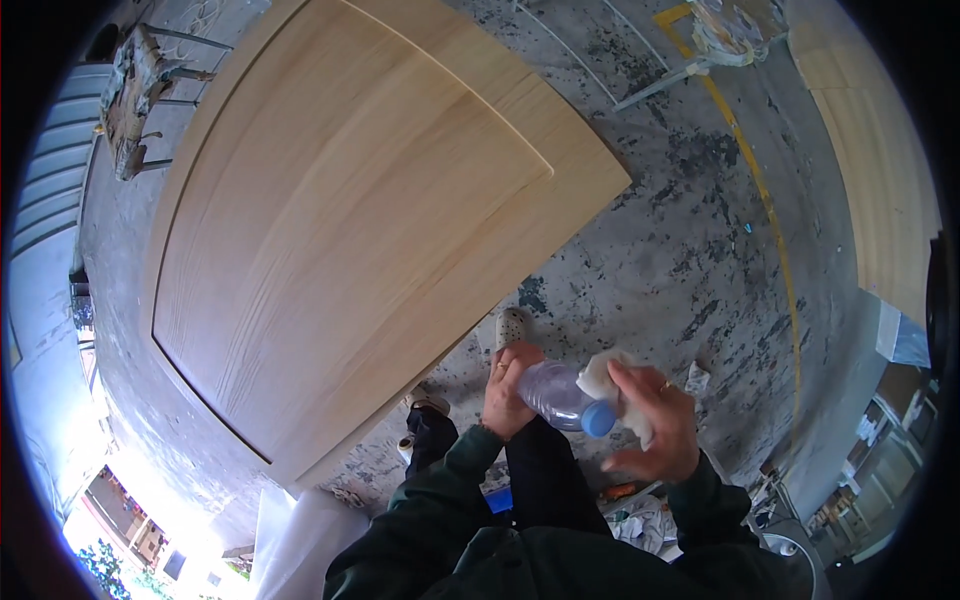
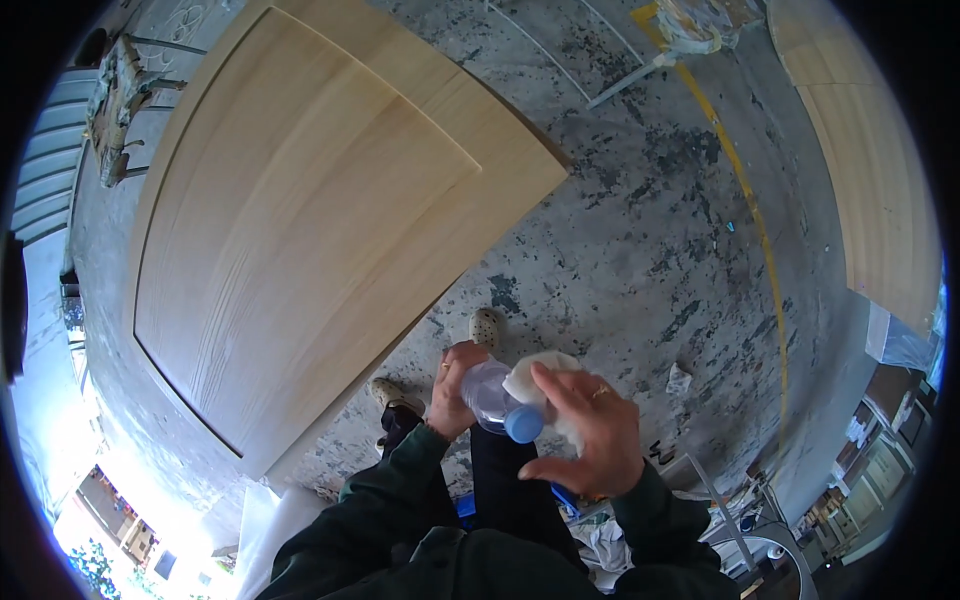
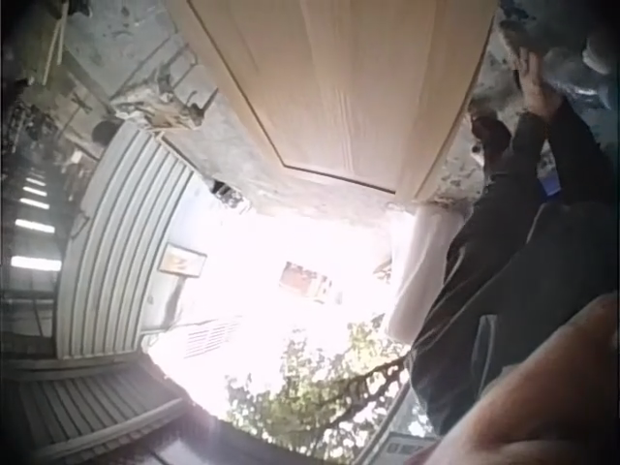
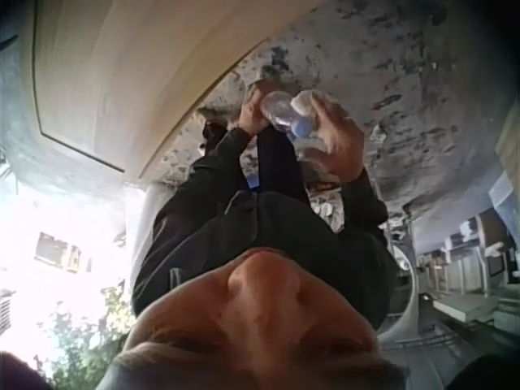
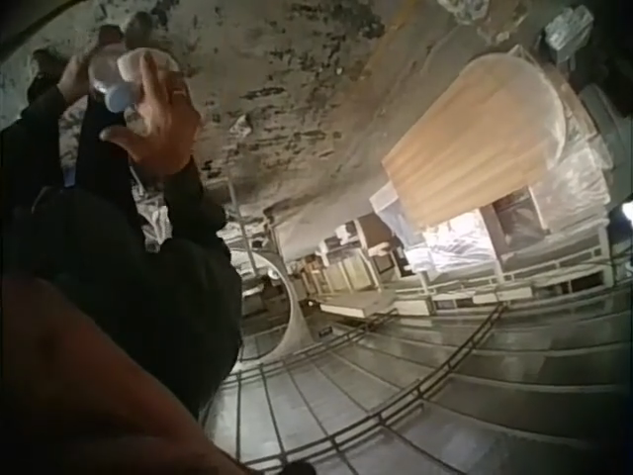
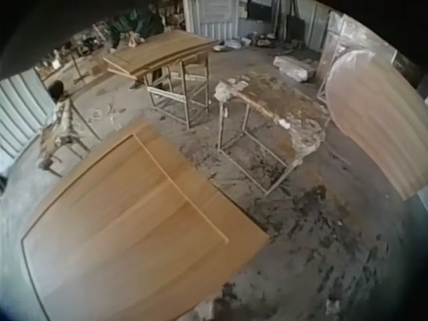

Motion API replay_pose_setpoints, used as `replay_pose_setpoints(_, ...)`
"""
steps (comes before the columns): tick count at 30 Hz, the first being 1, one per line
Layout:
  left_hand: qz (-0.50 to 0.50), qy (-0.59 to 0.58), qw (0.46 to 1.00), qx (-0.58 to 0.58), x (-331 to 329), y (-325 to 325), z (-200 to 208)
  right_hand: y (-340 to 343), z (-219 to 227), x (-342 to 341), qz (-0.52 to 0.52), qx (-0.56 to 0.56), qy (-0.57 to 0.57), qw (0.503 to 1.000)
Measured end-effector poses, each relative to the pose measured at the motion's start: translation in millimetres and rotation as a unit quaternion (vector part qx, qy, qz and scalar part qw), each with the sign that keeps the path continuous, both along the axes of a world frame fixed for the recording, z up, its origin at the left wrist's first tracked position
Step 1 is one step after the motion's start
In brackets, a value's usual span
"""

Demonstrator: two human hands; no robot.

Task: Wiping down a wooden cabinet door panel with a cloth and scraping off residue using a small hand tool.

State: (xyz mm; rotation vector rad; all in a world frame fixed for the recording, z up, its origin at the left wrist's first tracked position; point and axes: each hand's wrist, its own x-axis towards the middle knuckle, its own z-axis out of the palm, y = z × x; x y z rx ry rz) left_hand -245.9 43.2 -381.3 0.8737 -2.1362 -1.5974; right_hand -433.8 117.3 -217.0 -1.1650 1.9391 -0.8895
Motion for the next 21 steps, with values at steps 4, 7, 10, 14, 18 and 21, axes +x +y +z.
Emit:
replay_pose_setpoints(4, -0.05, -0.032, 0.998, -0.026, -13, 14, -14, 13, 6, -4, 0.062, 0.096, 0.144, 0.983)
replay_pose_setpoints(7, -0.056, -0.071, 0.995, -0.037, -13, 29, -19, 26, -5, -7, 0.051, 0.15, 0.173, 0.972)
replay_pose_setpoints(10, -0.067, -0.088, 0.993, -0.03, -5, 31, -20, 32, -15, -4, 0.032, 0.139, 0.153, 0.978)
replay_pose_setpoints(14, -0.087, -0.169, 0.982, -0.008, 0, 22, 16, 39, -29, -4, 0.047, 0.11, 0.126, 0.985)
replay_pose_setpoints(18, -0.169, -0.064, 0.978, -0.103, 4, -61, 102, 54, -84, -9, -0.011, 0.078, 0.15, 0.985)
replay_pose_setpoints(21, -0.042, -0.145, 0.919, -0.365, 29, -165, 94, 53, -149, -9, -0.05, 0.096, 0.188, 0.976)
